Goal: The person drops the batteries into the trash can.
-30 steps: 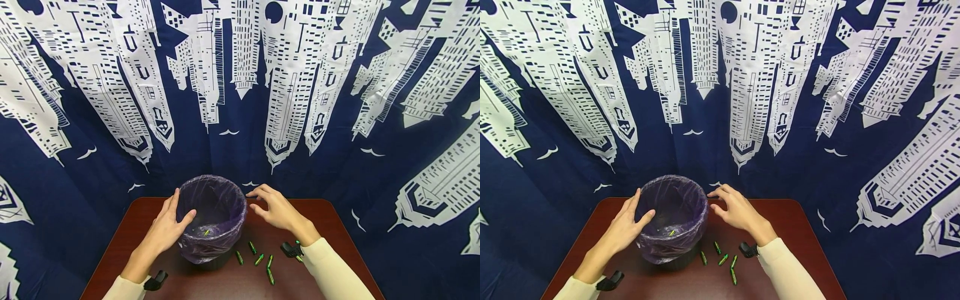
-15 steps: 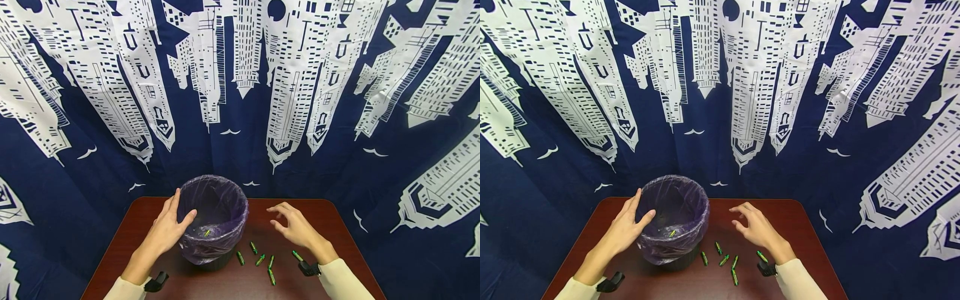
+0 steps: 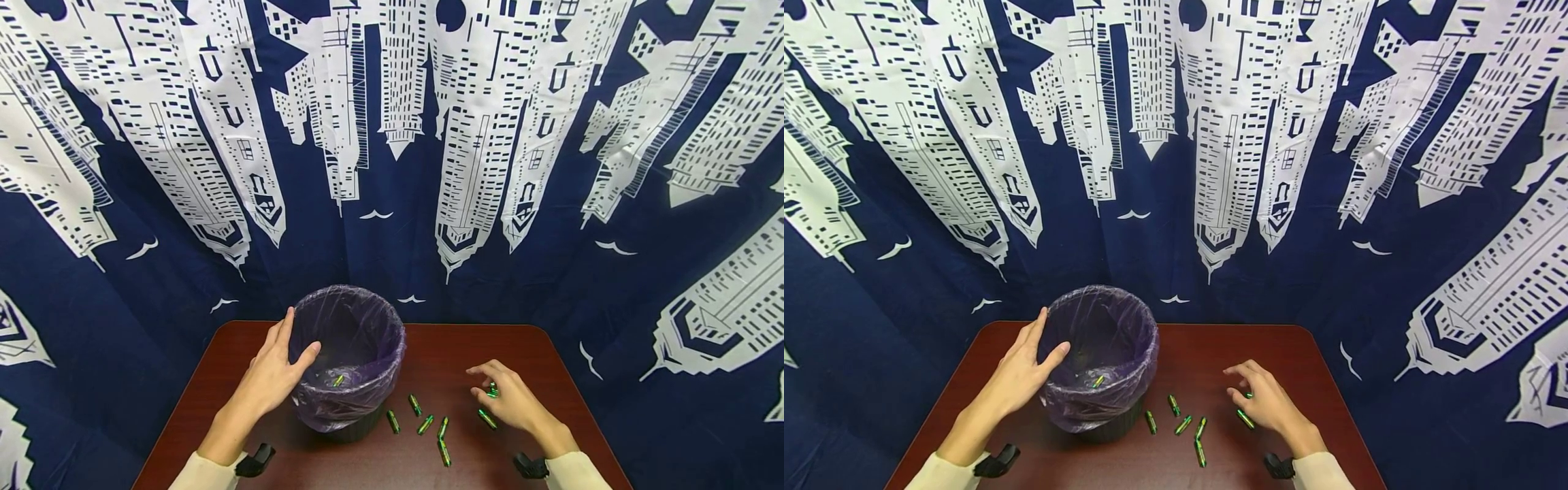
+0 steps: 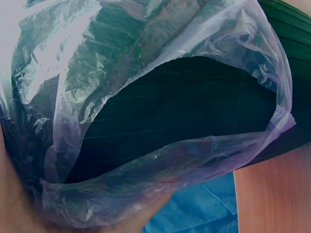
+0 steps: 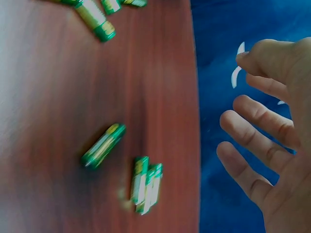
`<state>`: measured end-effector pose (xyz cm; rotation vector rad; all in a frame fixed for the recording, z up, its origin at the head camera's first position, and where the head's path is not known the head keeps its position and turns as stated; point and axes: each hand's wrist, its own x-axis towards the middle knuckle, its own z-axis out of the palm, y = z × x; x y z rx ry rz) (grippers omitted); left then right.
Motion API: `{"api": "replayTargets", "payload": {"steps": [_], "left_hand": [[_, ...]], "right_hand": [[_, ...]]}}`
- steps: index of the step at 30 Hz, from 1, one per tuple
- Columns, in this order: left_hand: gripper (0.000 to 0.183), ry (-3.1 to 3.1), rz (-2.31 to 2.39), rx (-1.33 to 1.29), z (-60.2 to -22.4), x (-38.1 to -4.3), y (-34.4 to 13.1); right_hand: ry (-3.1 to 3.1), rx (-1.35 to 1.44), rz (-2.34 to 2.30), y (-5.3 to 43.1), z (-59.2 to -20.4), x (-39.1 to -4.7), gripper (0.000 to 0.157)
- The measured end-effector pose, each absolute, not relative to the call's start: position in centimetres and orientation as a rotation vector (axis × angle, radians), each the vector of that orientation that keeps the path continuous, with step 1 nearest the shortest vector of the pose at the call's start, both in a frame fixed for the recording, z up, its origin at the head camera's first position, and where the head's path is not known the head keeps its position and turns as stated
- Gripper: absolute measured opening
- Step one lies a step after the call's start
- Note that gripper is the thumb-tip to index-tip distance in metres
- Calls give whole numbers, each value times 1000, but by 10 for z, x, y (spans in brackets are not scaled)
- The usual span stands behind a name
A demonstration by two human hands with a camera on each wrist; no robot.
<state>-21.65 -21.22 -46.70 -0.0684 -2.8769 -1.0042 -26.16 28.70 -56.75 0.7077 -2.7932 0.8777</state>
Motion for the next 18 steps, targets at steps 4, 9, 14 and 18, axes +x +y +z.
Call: {"api": "replayTargets", "payload": {"steps": [4,9,14,18], "left_hand": [[106,-2876,-1008,-65,-467,-216,-212],[107,-2869,-1012,-70,-467,-216,-212],[107,-2870,-1011,-70,-467,-215,-212],[106,-2870,-1008,-66,-466,-215,-212]], "right_hand": [[-2832,692,906,299,-580,-258,36],[-2875,701,934,309,-595,-253,39],[-2951,694,966,315,-607,-248,44],[-2988,688,977,319,-612,-246,47]]}}
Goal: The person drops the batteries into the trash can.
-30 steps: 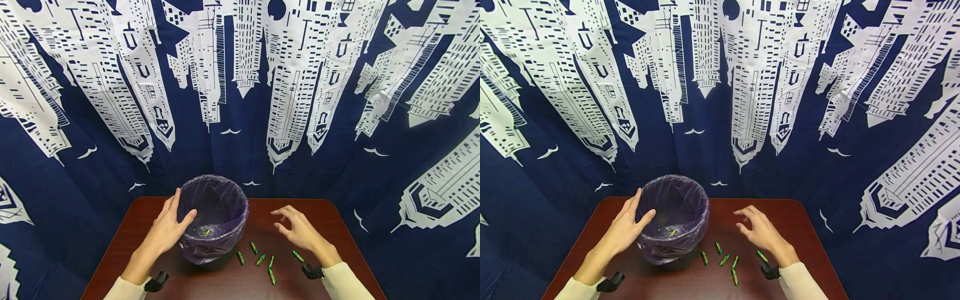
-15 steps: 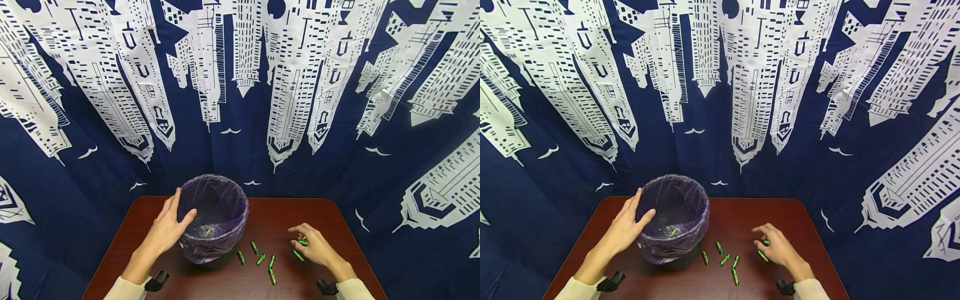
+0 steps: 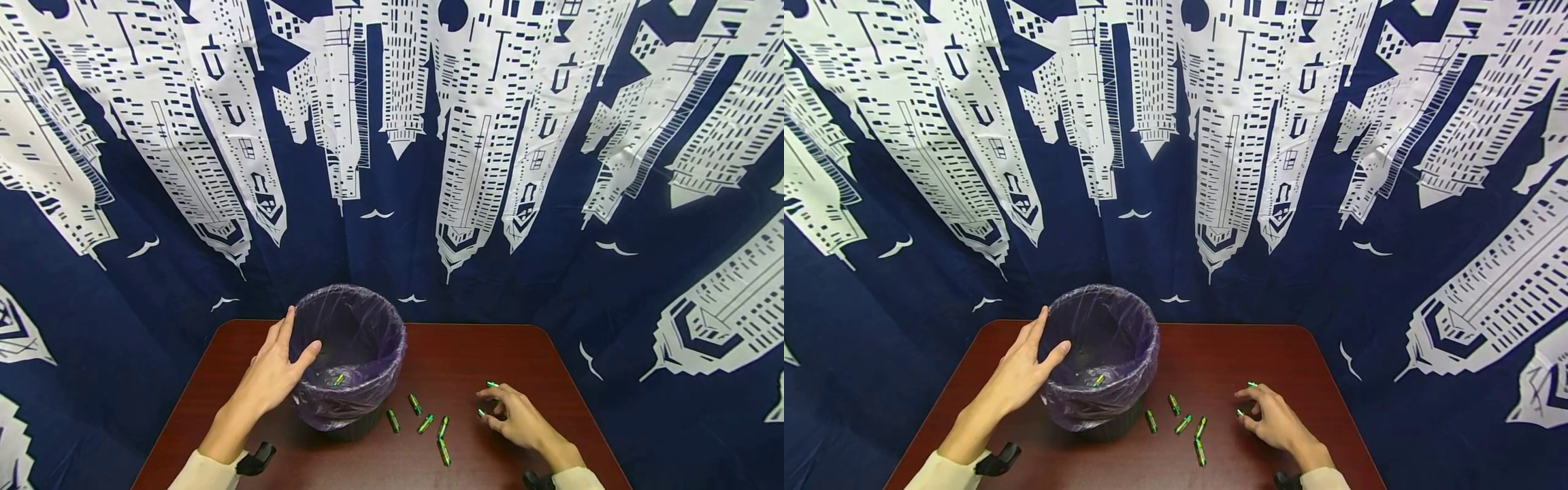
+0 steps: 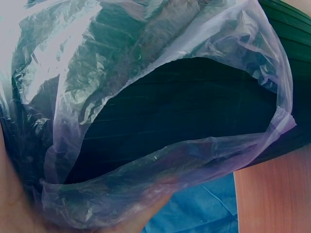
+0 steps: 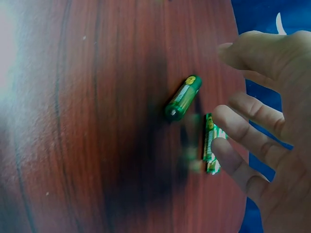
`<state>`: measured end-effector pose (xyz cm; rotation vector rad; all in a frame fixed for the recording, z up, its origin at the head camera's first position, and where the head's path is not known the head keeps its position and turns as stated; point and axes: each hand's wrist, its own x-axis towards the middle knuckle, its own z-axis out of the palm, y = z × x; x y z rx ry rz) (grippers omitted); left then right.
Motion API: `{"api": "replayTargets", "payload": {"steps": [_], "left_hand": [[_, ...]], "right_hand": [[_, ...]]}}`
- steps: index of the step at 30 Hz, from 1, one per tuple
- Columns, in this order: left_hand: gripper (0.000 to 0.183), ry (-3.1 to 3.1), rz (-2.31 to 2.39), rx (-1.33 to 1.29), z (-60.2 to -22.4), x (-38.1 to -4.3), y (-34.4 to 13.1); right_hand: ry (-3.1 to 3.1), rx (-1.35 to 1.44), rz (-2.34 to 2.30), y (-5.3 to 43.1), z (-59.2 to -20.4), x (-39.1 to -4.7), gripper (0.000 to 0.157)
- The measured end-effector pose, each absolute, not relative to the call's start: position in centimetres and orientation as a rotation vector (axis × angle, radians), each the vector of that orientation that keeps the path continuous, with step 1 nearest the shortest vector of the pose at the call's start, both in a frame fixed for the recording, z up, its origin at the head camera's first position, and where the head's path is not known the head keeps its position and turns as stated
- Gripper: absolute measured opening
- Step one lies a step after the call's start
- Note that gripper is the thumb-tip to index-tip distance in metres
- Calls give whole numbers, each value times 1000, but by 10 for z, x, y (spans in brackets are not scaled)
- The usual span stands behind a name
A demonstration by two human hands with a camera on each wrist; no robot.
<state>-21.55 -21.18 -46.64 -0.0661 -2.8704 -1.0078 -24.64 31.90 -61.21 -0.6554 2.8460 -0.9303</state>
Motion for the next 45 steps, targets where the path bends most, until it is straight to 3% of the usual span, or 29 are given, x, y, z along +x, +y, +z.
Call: {"api": "replayTargets", "payload": {"steps": [25,45], "left_hand": [[105,-2869,-1000,-63,-464,-218,-212],[105,-2874,-1002,-50,-465,-215,-210]], "right_hand": [[2616,-663,-1040,318,-634,-256,60],[2673,-674,-1031,317,-639,-257,40]]}}
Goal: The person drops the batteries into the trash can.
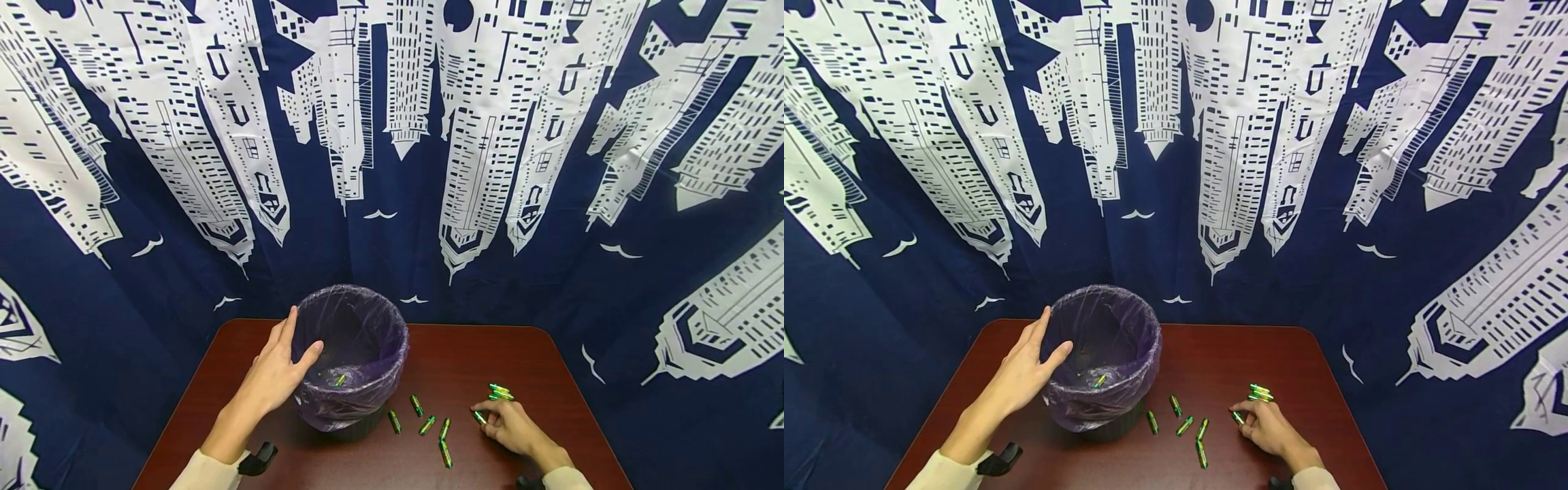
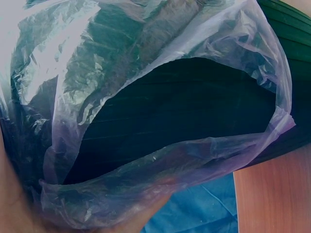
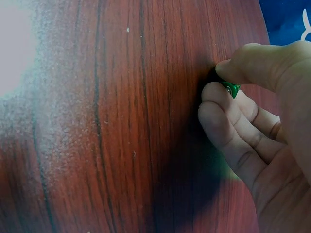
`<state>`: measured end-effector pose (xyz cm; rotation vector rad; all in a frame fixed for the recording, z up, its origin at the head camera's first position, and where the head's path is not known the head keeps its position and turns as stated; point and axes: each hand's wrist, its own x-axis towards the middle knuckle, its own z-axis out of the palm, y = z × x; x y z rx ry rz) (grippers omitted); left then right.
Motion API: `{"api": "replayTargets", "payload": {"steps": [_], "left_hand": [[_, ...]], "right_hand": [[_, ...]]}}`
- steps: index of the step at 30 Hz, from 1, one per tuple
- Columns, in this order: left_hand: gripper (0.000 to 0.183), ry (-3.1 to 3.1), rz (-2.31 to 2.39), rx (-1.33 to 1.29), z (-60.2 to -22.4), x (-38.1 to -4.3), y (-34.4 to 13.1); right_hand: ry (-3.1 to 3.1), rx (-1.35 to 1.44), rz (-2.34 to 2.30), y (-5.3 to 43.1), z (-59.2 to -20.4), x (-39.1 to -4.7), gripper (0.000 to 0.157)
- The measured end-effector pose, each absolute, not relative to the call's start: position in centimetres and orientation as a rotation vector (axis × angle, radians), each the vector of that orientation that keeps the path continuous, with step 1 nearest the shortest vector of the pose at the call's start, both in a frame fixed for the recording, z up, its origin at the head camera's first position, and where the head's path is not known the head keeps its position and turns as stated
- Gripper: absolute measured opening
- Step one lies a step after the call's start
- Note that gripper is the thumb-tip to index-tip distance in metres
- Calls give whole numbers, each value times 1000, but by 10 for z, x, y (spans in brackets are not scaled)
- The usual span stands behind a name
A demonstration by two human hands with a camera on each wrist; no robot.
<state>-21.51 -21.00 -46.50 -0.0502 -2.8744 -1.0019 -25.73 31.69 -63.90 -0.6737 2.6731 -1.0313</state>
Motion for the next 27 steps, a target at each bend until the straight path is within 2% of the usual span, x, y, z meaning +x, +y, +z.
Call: {"api": "replayTargets", "payload": {"steps": [16,21,27], "left_hand": [[105,-2869,-1009,-60,-467,-216,-211],[105,-2868,-1015,-62,-467,-215,-210],[105,-2862,-1014,-71,-466,-214,-210]], "right_hand": [[2697,-500,-1176,313,-635,-255,40],[2723,-546,-1202,310,-626,-257,40],[2759,-642,-1281,301,-611,-257,49]]}}
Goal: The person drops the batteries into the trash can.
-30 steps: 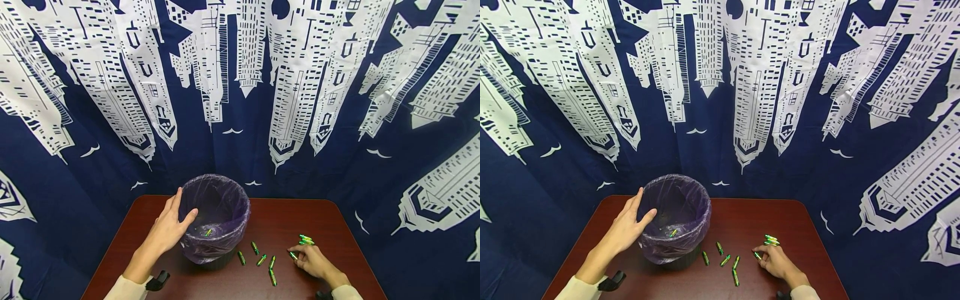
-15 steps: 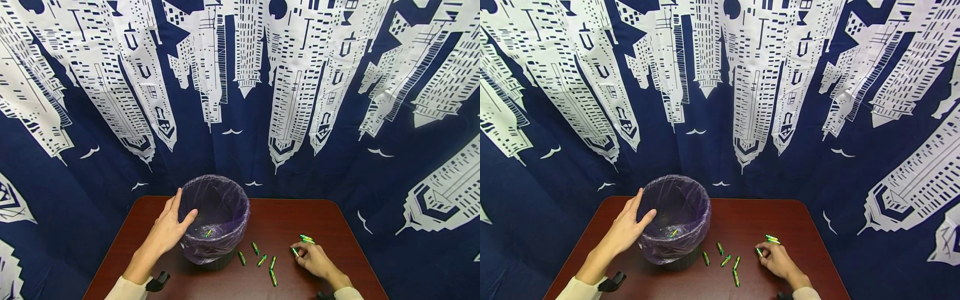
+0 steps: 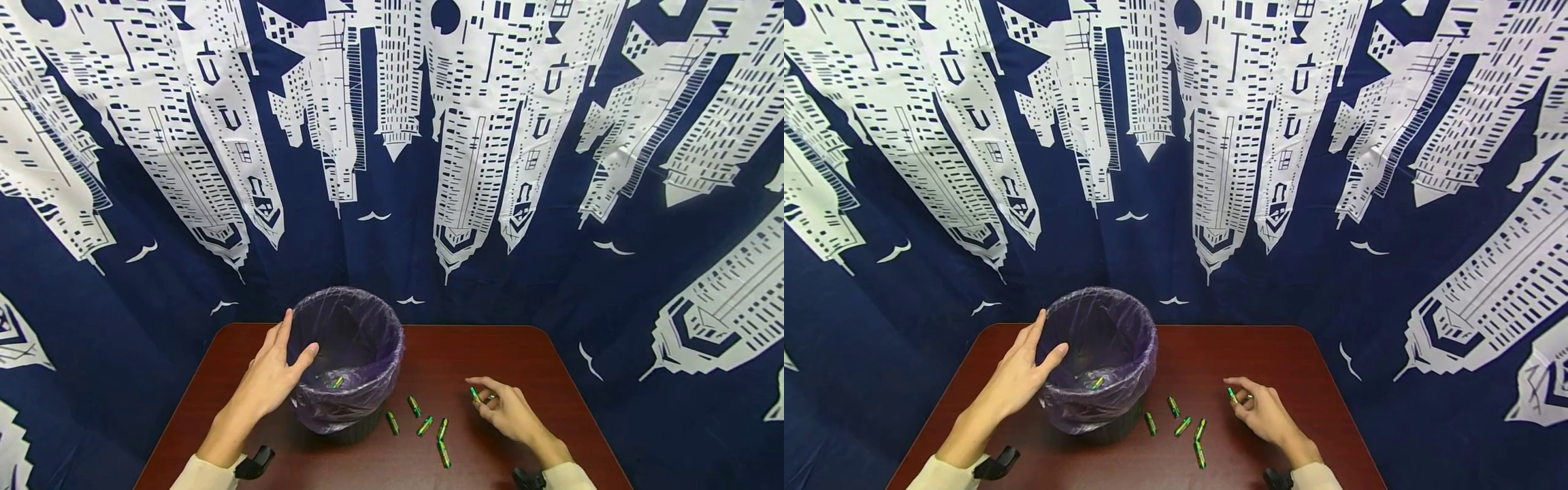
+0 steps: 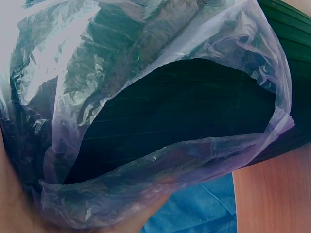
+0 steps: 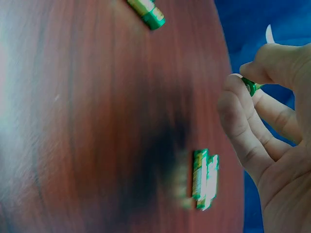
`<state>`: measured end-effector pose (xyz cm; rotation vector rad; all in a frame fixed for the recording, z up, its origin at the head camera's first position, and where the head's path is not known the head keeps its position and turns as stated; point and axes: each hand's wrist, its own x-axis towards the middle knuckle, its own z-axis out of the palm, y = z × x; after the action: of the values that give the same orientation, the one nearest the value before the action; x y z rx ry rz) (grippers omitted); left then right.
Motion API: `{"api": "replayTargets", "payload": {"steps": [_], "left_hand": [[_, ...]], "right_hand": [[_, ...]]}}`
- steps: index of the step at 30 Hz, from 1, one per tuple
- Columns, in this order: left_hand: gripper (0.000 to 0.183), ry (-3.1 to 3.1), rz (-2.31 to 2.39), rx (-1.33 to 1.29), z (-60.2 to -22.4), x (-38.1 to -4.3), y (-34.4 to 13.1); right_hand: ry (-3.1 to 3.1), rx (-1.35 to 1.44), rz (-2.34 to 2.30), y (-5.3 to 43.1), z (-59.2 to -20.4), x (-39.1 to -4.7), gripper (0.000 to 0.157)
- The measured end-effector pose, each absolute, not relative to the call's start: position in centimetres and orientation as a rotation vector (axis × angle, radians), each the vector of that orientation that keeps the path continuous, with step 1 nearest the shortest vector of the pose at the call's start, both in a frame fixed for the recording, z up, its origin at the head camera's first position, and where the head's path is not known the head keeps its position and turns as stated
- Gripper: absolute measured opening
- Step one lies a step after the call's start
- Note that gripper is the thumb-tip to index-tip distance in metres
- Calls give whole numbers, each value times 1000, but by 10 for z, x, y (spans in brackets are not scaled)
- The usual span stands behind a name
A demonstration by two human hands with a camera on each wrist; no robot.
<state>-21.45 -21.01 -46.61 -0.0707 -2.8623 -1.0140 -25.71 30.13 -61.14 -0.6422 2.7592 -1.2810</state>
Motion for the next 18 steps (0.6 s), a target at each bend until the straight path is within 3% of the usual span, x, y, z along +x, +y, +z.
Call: {"api": "replayTargets", "payload": {"steps": [7,18], "left_hand": [[105,-2868,-1011,-63,-467,-215,-211],[105,-2867,-1001,-66,-466,-215,-210]], "right_hand": [[2780,-734,-1321,287,-589,-260,45],[2765,-824,-1392,261,-550,-261,63]]}}
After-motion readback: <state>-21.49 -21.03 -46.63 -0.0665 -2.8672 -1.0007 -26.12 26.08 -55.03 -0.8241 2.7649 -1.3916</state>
